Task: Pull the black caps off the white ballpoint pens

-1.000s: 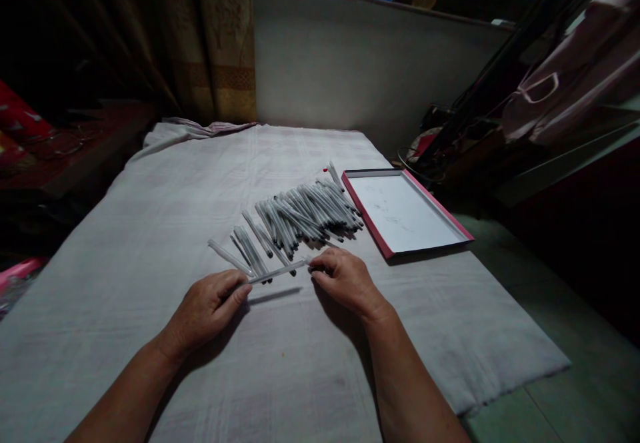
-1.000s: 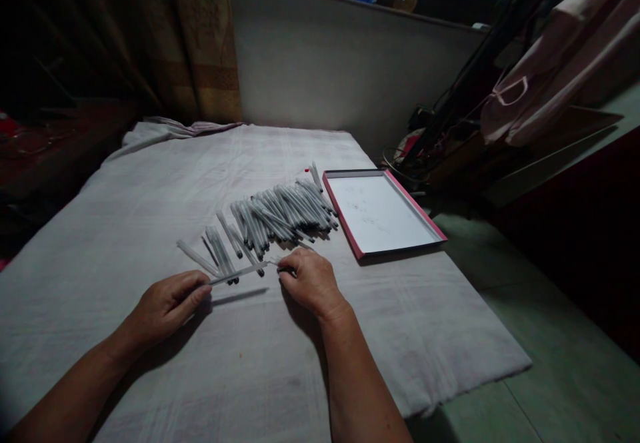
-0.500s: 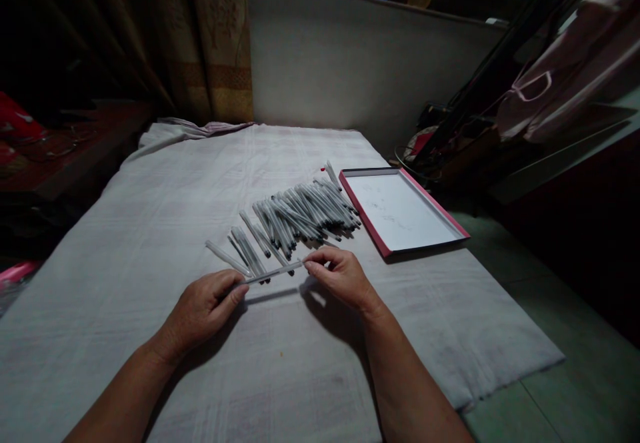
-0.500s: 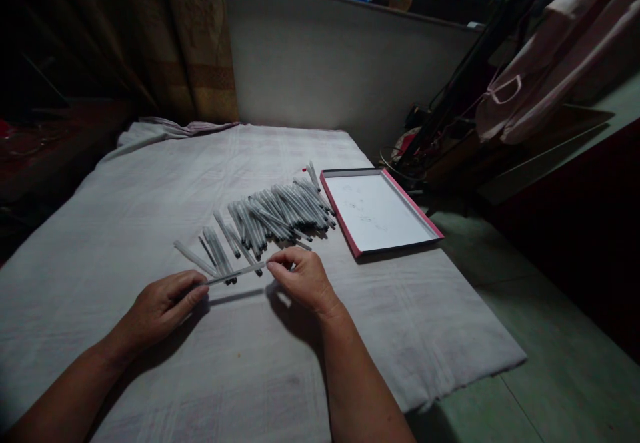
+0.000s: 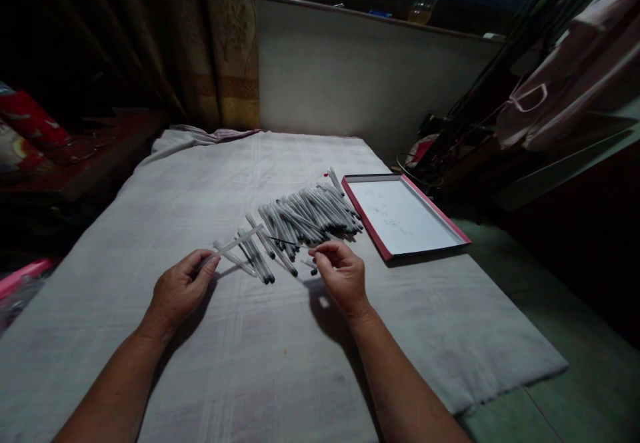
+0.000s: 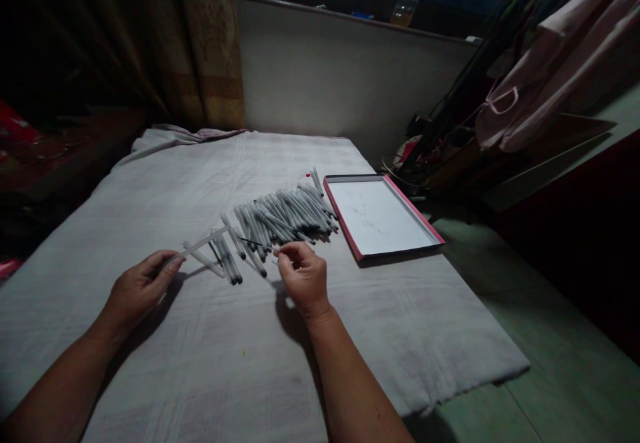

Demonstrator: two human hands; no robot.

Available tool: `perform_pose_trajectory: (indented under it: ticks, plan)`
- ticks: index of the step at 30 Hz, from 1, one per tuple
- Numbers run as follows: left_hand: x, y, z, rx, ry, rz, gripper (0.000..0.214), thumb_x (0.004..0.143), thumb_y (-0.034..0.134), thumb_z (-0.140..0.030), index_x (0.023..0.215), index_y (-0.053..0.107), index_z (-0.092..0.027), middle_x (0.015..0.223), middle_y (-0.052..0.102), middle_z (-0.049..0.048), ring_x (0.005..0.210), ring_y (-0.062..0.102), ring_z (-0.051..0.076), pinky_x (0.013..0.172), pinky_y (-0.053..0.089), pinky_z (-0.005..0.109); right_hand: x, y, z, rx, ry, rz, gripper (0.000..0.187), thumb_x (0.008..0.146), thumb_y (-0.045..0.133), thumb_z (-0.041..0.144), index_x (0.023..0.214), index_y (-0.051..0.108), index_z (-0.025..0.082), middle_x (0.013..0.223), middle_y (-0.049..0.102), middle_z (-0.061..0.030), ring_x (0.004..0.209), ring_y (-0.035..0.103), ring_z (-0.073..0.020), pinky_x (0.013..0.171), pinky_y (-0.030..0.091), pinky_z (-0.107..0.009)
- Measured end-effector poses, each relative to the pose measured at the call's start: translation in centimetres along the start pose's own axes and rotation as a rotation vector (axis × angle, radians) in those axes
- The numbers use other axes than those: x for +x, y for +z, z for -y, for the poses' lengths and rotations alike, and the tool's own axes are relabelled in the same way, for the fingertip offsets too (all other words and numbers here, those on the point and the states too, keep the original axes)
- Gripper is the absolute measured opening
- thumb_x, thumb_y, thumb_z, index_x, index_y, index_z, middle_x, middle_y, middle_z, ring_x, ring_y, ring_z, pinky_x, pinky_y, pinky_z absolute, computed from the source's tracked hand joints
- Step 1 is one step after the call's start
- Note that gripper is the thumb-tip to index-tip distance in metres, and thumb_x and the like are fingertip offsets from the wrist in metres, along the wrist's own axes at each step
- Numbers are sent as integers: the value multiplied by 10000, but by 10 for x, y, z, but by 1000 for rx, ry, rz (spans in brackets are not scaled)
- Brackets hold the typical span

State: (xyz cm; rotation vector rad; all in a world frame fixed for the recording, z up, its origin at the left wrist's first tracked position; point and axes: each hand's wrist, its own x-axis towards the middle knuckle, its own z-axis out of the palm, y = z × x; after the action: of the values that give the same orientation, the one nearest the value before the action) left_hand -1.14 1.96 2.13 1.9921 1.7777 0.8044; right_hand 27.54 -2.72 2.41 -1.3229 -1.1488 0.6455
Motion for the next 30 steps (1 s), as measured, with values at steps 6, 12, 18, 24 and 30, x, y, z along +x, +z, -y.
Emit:
perform_pose_trajectory:
  ticks: [6, 12, 18, 24, 30]
  plan:
    - [-5, 10, -6, -149, 62, 49, 460, 839, 478, -627, 957, 678, -229, 834, 736, 12, 716, 667, 177, 655, 509, 249, -12, 13, -8, -326, -264, 228, 146, 800, 581, 182, 808, 711, 247, 786, 760, -40, 689, 683, -184, 717, 538, -304]
    - [-12, 17, -13, -190, 134, 85, 461, 853, 515, -623, 954, 699, -213, 844, 745, 30, 750, 688, 187, 707, 544, 266, -12, 15, -6, -378, -230, 314, 206, 748, 624, 167, 909, 731, 238, 915, 775, -75, 867, 694, -232, 865, 527, -367]
    - [-20, 21, -23, -173, 315, 120, 395, 907, 514, -558, 985, 717, -228, 911, 762, 47, 816, 710, 186, 783, 558, 278, -11, 12, 0, 22, 165, 332, 318, 842, 616, 499, 927, 693, 202, 663, 701, -18, 583, 643, -160, 573, 493, -260]
    - [-22, 21, -27, -92, 412, 167, 403, 941, 477, -554, 1025, 721, -244, 916, 770, 46, 818, 706, 187, 793, 545, 293, -11, 12, 2, 68, 317, 454, 504, 803, 635, 657, 619, 633, 187, 470, 595, 12, 414, 497, -103, 441, 360, -211]
    - [-17, 9, -26, -33, 448, 296, 433, 948, 427, -551, 780, 666, -232, 712, 694, 20, 661, 636, 168, 654, 505, 281, -2, -4, 8, 19, 250, 501, 418, 795, 689, 562, 599, 641, 197, 466, 571, 28, 439, 508, -107, 482, 392, -229]
